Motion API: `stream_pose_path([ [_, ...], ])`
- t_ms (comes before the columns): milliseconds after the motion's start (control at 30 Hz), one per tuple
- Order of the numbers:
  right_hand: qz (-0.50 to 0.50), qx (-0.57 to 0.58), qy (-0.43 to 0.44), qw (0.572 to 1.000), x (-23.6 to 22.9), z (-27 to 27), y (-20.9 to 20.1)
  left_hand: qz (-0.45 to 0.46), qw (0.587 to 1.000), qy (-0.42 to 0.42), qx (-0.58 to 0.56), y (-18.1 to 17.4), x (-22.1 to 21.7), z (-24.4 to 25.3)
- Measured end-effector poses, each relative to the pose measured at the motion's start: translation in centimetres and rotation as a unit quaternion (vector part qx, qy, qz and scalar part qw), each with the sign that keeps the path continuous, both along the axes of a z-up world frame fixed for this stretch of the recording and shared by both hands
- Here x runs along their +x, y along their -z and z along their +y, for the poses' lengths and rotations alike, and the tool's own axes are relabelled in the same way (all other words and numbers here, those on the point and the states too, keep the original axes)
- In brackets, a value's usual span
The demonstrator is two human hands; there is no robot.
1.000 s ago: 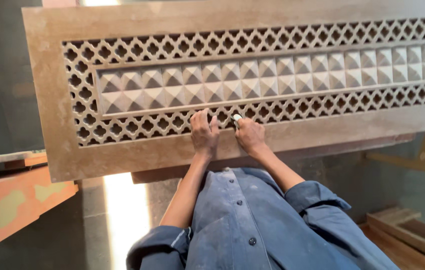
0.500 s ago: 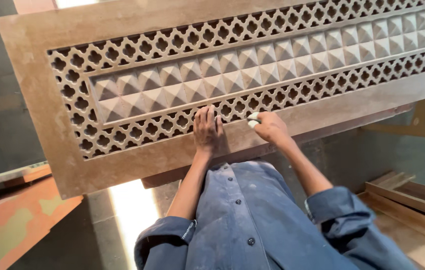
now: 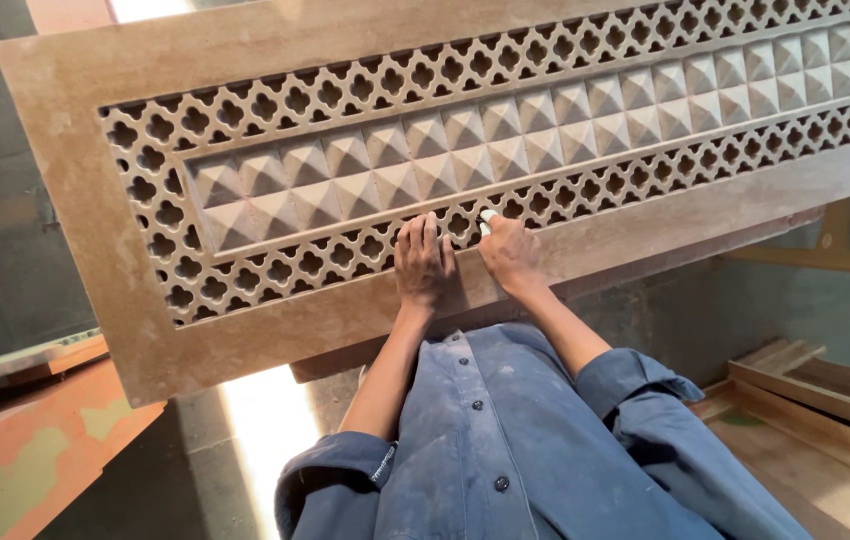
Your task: The person sands a large rectangular wooden panel with a geometric lattice pattern using a sanding block. They move the block along the edges and across the surface of the panel, which rests on a workbench in a workshop.
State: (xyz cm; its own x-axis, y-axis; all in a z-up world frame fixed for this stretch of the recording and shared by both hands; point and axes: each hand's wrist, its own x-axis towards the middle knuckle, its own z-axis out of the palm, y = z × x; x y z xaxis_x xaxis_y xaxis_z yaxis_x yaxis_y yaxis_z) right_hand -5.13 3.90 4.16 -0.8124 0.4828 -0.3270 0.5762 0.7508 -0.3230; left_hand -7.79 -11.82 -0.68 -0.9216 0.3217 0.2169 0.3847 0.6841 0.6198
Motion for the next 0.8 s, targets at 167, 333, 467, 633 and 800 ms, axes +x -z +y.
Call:
stream_pose_path([
  [167, -0.116, -0.191, 0.065, 0.973, -0.5, 4.9, 2.4, -0.022, 1.0, 0.005, 0.012, -0.2, 0.2, -0.3],
  [333, 0.041, -0.178, 0.001, 0.983, 0.9, 6.9, 1.6, -0.022, 1.0, 0.006, 0.021, -0.5, 0.2, -0.3],
  [467, 0.203, -0.26, 0.008, 0.944, 2.0, 3.2, -0.5, -0.015, 1.0, 0.005, 0.008, 0.0, -0.1, -0.3],
  [633, 0.121, -0.049, -0.045, 0.99, 1.9, 2.2, -2.3, 0.002, 1.0, 0.004, -0.01, -0.1, -0.1, -0.1],
  [800, 0.161, 0.129, -0.436, 0.876, -0.9, 5.7, -2.0, 0.007, 1.0, -0.007, 0.006, -1.5, -0.3, -0.1],
])
